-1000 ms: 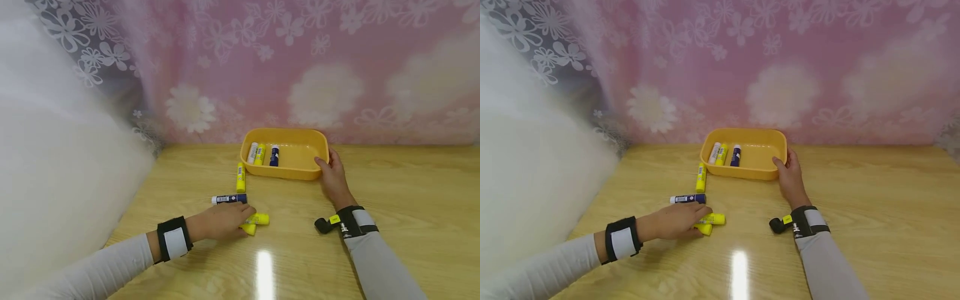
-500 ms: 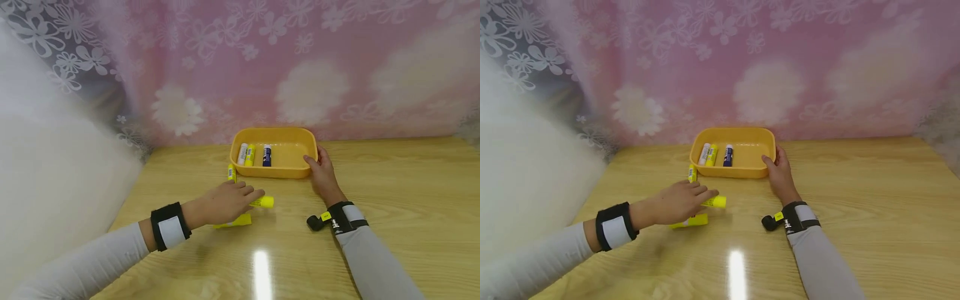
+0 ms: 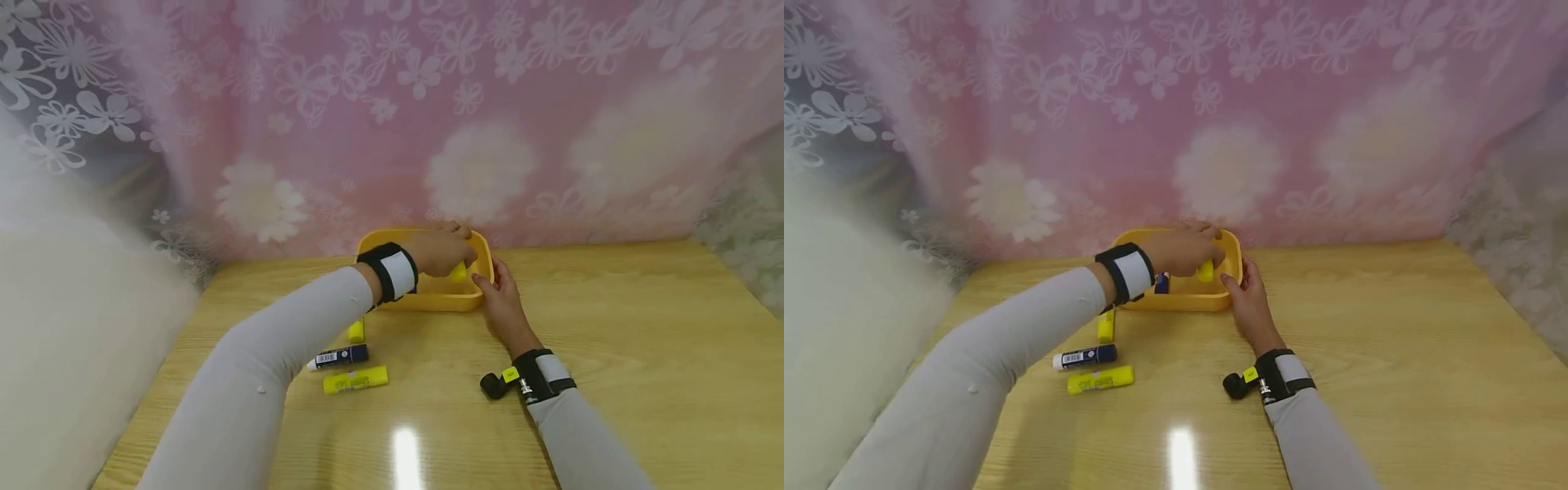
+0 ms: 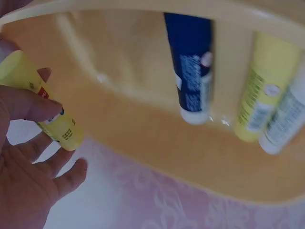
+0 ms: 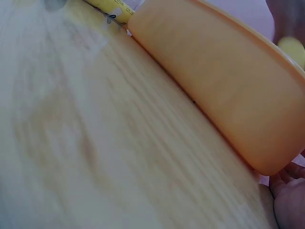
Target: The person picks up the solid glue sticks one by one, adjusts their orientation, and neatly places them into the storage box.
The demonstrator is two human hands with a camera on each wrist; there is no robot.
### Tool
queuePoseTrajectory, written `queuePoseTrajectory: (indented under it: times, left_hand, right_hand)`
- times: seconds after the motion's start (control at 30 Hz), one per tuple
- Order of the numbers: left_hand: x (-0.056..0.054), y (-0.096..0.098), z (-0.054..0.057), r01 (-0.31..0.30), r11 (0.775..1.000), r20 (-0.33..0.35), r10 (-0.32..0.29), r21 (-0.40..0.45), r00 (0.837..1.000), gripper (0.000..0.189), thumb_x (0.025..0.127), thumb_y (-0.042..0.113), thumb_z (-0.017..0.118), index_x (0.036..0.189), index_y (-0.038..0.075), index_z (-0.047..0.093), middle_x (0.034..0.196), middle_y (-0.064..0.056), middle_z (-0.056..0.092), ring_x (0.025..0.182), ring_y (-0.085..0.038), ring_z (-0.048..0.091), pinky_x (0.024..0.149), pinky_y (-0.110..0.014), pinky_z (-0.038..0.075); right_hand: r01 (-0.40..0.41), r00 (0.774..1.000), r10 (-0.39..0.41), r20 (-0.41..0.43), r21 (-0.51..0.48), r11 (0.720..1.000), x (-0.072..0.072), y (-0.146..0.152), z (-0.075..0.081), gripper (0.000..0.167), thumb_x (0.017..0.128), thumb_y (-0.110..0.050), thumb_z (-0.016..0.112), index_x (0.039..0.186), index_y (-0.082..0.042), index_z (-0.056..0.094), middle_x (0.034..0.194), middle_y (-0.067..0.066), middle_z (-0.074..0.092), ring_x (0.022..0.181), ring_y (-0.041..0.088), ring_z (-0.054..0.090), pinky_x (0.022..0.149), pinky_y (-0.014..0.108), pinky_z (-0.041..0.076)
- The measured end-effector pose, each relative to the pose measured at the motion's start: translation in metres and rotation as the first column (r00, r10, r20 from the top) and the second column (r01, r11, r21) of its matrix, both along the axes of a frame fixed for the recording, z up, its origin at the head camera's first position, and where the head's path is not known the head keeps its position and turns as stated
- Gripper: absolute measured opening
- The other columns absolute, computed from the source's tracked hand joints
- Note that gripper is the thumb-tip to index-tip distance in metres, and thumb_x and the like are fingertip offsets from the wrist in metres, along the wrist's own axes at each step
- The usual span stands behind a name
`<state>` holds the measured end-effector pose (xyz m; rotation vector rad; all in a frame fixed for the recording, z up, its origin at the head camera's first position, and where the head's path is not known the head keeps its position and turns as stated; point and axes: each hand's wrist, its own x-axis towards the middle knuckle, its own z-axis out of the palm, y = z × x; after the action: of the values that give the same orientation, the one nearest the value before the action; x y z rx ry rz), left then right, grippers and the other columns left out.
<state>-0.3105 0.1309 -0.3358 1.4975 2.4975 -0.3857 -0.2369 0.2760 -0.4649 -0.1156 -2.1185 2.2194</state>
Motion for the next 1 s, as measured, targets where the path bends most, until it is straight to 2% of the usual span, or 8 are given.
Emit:
queuePoseTrajectory:
  times: [0.07,0.17,0.3,0.37,0.47,0.6,0.73,1.0]
  left_hand:
    - [-0.001,0.01,-0.011,-0.013,1.0,0.084,0.014,-0.011,0.996,0.035,0.103,0.004,0.053,0.133,0.019,0.063,0.149,-0.008,0.046,0.139,-0.025,0.04,0.113,-0.035,0.035]
    - [0.002,0.021,-0.026,-0.011,1.0,0.122,0.013,-0.018,0.992,0.031,0.104,0.007,0.052,0.13,0.019,0.063,0.143,-0.006,0.052,0.117,-0.019,0.054,0.097,-0.027,0.042]
    - [0.01,0.036,-0.038,-0.062,0.998,0.203,0.058,0.011,0.977,0.038,0.104,0.002,0.048,0.138,0.02,0.051,0.159,-0.013,0.031,0.08,-0.016,0.06,0.069,-0.023,0.044]
    - [0.011,0.041,-0.038,-0.118,0.992,0.267,0.106,0.031,0.958,0.046,0.103,-0.001,0.045,0.144,0.02,0.039,0.165,-0.018,0.014,0.068,-0.016,0.056,0.06,-0.022,0.041]
    - [0.012,0.047,-0.035,-0.137,0.99,0.214,0.126,0.041,0.969,0.044,0.103,0.005,0.048,0.144,0.015,0.034,0.153,-0.017,0.036,0.076,-0.015,0.057,0.064,-0.023,0.043]
    - [0.012,0.053,-0.032,-0.104,0.993,0.067,0.101,0.049,0.993,0.038,0.1,0.017,0.058,0.136,0.007,0.048,0.119,-0.005,0.062,0.098,-0.015,0.06,0.08,-0.025,0.048]
    - [0.014,0.055,-0.033,-0.108,0.992,0.037,0.105,0.067,0.994,0.03,0.099,0.018,0.061,0.127,0.008,0.057,0.114,-0.003,0.066,0.099,-0.013,0.062,0.081,-0.026,0.05]
    - [0.012,0.054,-0.035,-0.138,0.985,0.041,0.135,0.1,0.99,0.027,0.099,0.018,0.061,0.125,0.01,0.057,0.114,-0.002,0.065,0.097,-0.012,0.061,0.082,-0.027,0.05]
  right_hand:
    - [-0.007,1.0,0.007,0.008,0.027,1.0,0.006,-0.002,0.001,0.063,0.107,-0.019,0.046,0.16,-0.011,0.014,0.163,0.008,0.024,0.147,0.022,0.032,0.116,0.041,0.033]
    - [0.008,1.0,-0.009,0.018,0.063,0.998,0.017,0.001,0.005,0.062,0.107,-0.019,0.045,0.161,-0.012,0.015,0.163,0.007,0.025,0.146,0.02,0.033,0.114,0.036,0.036]
    - [0.047,0.999,-0.047,0.002,0.067,0.997,0.029,0.01,0.011,0.062,0.107,-0.019,0.044,0.161,-0.011,0.014,0.163,0.009,0.024,0.146,0.023,0.034,0.108,0.028,0.041]
    - [0.065,0.998,-0.065,-0.004,0.06,0.996,0.032,0.015,0.016,0.062,0.107,-0.018,0.043,0.161,-0.011,0.014,0.164,0.009,0.023,0.147,0.023,0.032,0.109,0.028,0.04]
    - [0.092,0.996,-0.091,-0.012,0.058,0.994,0.033,0.018,0.021,0.061,0.107,-0.015,0.043,0.16,-0.009,0.015,0.163,0.01,0.024,0.147,0.023,0.033,0.112,0.032,0.037]
    - [0.106,0.994,-0.106,-0.024,0.007,0.994,0.031,0.019,0.022,0.059,0.106,-0.012,0.043,0.159,-0.007,0.018,0.16,0.012,0.027,0.145,0.025,0.034,0.11,0.029,0.039]
    - [0.099,0.995,-0.099,-0.025,-0.019,0.995,0.03,0.018,0.021,0.058,0.106,-0.01,0.042,0.159,-0.007,0.018,0.159,0.011,0.027,0.145,0.023,0.034,0.111,0.03,0.038]
    - [0.093,0.995,-0.092,-0.028,0.03,0.995,0.028,0.017,0.02,0.059,0.107,-0.015,0.044,0.159,-0.008,0.018,0.161,0.01,0.028,0.145,0.023,0.034,0.115,0.038,0.035]
